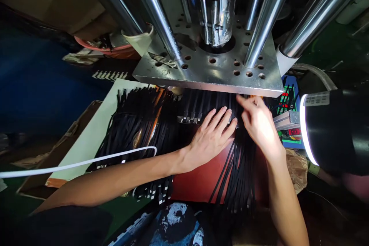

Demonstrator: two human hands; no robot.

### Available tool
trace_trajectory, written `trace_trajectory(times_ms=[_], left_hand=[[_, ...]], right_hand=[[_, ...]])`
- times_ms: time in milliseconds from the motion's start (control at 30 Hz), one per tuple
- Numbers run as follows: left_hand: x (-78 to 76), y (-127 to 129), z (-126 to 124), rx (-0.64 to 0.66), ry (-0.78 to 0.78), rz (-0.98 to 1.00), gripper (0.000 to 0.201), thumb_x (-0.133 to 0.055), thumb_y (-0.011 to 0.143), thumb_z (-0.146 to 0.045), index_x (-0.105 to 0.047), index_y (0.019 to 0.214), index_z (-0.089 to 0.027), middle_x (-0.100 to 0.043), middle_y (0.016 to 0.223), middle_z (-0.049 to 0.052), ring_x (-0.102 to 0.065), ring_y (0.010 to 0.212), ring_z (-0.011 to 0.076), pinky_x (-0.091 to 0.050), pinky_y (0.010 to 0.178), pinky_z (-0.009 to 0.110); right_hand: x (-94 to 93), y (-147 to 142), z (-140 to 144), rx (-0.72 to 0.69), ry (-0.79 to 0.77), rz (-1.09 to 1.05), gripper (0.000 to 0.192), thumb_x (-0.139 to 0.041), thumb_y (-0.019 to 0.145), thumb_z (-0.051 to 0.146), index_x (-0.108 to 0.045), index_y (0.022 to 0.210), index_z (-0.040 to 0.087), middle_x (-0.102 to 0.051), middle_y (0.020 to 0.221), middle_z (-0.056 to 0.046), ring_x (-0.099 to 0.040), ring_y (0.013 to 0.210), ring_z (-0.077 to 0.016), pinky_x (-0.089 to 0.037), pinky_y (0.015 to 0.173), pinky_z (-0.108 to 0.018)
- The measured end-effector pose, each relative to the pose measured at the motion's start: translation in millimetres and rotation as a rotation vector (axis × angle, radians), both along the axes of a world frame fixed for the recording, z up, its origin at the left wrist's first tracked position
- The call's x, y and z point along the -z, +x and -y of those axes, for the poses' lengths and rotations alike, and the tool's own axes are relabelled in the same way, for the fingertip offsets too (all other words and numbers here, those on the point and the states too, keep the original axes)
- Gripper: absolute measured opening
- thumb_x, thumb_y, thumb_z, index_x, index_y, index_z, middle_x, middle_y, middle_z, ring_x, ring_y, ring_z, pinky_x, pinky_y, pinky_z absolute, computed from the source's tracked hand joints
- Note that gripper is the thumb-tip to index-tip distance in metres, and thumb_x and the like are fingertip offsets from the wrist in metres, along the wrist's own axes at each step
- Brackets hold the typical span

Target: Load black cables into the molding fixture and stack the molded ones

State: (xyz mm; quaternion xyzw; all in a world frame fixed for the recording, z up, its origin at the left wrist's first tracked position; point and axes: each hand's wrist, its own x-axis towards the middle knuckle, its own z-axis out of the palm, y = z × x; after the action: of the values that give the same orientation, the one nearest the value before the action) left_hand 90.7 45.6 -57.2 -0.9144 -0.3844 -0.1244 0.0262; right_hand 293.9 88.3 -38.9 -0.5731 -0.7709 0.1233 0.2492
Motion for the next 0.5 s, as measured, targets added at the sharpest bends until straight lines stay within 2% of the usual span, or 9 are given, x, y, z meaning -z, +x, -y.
trace_trajectory(times_ms=[100, 200, 267, 367, 500], left_hand=[[-4.2, 3, -10, -0.019, -0.082, 0.048, 0.061, -0.055, 0.105, -0.042, -0.05, 0.156, -0.008, -0.041, 0.168, 0.025, -0.038, 0.158, 0.0397, -0.029, 0.13, 0.064], [-12.2, 8, -35, -0.068, -0.132, 0.112, 0.062, -0.05, 0.106, -0.041, -0.048, 0.157, -0.004, -0.042, 0.168, 0.024, -0.036, 0.159, 0.0401, -0.022, 0.131, 0.067], [-17.3, 13, -56, -0.097, -0.143, 0.139, 0.059, -0.048, 0.107, -0.037, -0.05, 0.155, -0.003, -0.048, 0.164, 0.024, -0.04, 0.156, 0.0409, -0.023, 0.129, 0.066], [-20.8, 20, -84, -0.12, -0.158, 0.163, 0.049, -0.046, 0.107, -0.03, -0.06, 0.143, 0.0, -0.062, 0.149, 0.027, -0.054, 0.142, 0.0412, -0.035, 0.122, 0.061], [-15.1, 23, -117, -0.1, -0.231, 0.208, 0.04, -0.039, 0.107, -0.024, -0.073, 0.115, -0.002, -0.076, 0.114, 0.026, -0.07, 0.116, 0.0373, -0.049, 0.106, 0.05]], right_hand=[[4.4, 3, 23, -0.009, -0.082, 0.154, 0.056, -0.04, 0.101, 0.018, -0.061, 0.153, 0.026, -0.064, 0.113, -0.013, -0.071, 0.093, -0.0261, -0.057, 0.08, -0.038], [8.4, -2, 10, 0.052, -0.114, 0.261, 0.065, -0.038, 0.1, 0.014, -0.051, 0.162, 0.029, -0.065, 0.113, -0.015, -0.072, 0.092, -0.0301, -0.058, 0.077, -0.041], [8.8, -6, -13, 0.086, -0.112, 0.297, 0.068, -0.04, 0.097, 0.012, -0.051, 0.162, 0.029, -0.067, 0.122, -0.018, -0.073, 0.097, -0.0347, -0.058, 0.08, -0.046], [8.4, -10, -48, 0.101, -0.092, 0.323, 0.063, -0.045, 0.092, 0.007, -0.062, 0.151, 0.021, -0.067, 0.135, -0.022, -0.07, 0.112, -0.0404, -0.056, 0.092, -0.053], [11.7, -9, -82, 0.09, -0.019, 0.317, 0.049, -0.042, 0.094, 0.004, -0.07, 0.134, 0.01, -0.075, 0.12, -0.021, -0.065, 0.12, -0.034, -0.046, 0.11, -0.052]])
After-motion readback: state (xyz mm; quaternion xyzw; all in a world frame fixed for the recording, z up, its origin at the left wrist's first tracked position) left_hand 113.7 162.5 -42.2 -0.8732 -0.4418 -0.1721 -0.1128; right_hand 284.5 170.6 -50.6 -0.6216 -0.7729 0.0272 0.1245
